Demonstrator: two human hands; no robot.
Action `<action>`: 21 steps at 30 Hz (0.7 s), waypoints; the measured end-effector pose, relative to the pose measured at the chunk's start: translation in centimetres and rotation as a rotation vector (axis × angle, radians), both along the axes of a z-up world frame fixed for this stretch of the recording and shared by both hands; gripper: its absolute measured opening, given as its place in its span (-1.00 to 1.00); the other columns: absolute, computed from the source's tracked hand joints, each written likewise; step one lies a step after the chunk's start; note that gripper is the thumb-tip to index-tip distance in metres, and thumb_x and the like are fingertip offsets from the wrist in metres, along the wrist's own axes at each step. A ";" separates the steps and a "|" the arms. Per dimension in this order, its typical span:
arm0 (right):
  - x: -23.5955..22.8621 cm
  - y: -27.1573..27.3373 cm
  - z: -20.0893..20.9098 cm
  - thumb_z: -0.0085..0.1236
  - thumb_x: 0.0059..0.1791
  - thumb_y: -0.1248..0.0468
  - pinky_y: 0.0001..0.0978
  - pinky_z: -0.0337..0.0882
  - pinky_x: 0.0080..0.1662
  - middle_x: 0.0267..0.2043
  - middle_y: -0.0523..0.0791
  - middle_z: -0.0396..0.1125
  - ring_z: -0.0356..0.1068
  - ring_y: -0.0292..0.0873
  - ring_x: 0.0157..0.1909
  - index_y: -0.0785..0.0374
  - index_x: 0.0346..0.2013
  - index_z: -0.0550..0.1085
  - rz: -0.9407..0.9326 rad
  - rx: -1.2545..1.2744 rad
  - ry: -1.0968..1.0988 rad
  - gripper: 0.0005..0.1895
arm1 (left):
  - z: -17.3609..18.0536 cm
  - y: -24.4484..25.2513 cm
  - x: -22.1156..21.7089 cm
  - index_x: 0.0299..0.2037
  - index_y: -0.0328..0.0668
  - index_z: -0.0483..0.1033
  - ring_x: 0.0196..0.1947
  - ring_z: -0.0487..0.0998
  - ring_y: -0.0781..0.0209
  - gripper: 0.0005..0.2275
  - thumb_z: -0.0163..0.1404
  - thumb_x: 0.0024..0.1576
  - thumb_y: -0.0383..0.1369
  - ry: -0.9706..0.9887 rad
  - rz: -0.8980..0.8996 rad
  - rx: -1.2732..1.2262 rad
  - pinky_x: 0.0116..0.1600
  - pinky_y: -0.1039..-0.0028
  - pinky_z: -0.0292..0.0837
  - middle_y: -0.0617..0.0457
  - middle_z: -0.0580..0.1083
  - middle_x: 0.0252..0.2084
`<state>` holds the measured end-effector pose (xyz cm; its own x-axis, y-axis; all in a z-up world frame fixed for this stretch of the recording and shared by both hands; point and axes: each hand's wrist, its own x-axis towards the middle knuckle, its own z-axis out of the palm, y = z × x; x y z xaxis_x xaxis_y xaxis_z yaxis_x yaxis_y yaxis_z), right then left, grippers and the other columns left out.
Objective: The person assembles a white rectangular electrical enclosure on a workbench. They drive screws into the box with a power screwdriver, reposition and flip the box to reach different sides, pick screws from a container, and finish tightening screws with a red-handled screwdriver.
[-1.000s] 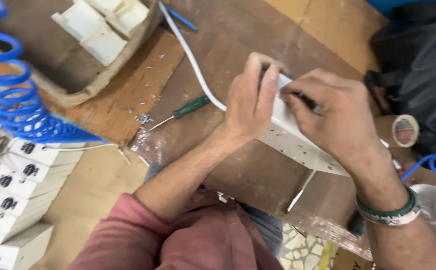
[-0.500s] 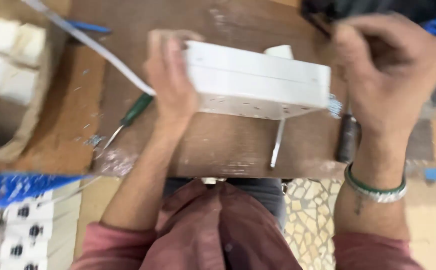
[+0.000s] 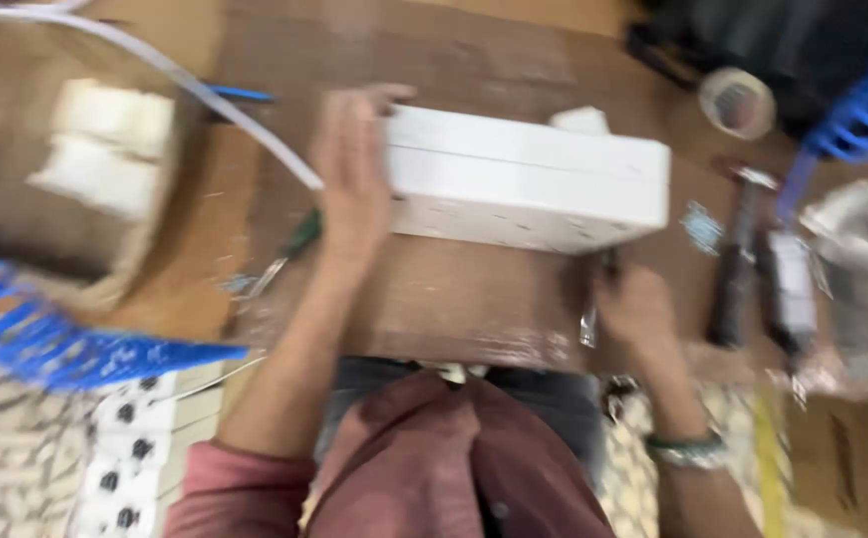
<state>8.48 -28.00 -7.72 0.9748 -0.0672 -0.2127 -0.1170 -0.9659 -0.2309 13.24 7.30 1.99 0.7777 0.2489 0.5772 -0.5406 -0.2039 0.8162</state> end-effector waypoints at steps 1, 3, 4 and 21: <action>0.0 0.9 2.5 0.00 0.04 0.08 0.12 0.43 -0.24 -0.22 0.20 0.47 0.45 0.33 -0.27 0.29 0.04 0.47 0.044 0.009 -0.007 -0.59 | 1.2 0.3 -1.1 -0.02 -0.13 0.45 -0.01 0.46 0.14 -0.66 -0.42 0.43 -0.19 -0.007 0.044 0.009 0.18 0.24 0.46 0.01 0.47 -0.02; -0.2 1.9 7.7 -0.08 0.07 0.28 -0.34 0.33 -0.43 -0.30 0.05 0.42 0.37 -0.10 -0.40 0.27 0.23 0.47 -0.534 0.643 0.030 -0.57 | 3.2 0.1 -2.7 0.06 -0.32 0.43 -0.06 0.44 0.22 -0.75 -0.28 0.39 -0.36 0.094 0.062 -0.070 0.10 0.42 0.40 -0.04 0.47 -0.02; -0.2 1.7 8.8 -0.08 0.07 0.28 -0.34 0.33 -0.43 -0.30 0.05 0.42 0.37 -0.10 -0.40 0.27 0.23 0.47 -0.501 0.643 0.032 -0.57 | 3.8 0.4 -3.5 0.06 -0.32 0.43 -0.06 0.44 0.22 -0.75 -0.28 0.39 -0.36 0.083 0.093 -0.072 0.10 0.42 0.40 -0.04 0.47 -0.02; 10.9 15.8 25.9 -0.15 0.10 -0.09 -0.59 0.06 -0.34 -0.38 -0.35 0.16 0.16 -0.39 -0.36 -0.05 -0.36 0.36 0.418 1.695 -0.413 -0.71 | 5.6 2.8 -3.6 0.04 -0.33 0.51 -0.26 0.44 0.27 -0.78 0.01 0.20 -0.62 0.043 -0.119 0.163 -0.17 0.52 0.38 0.00 0.56 -0.01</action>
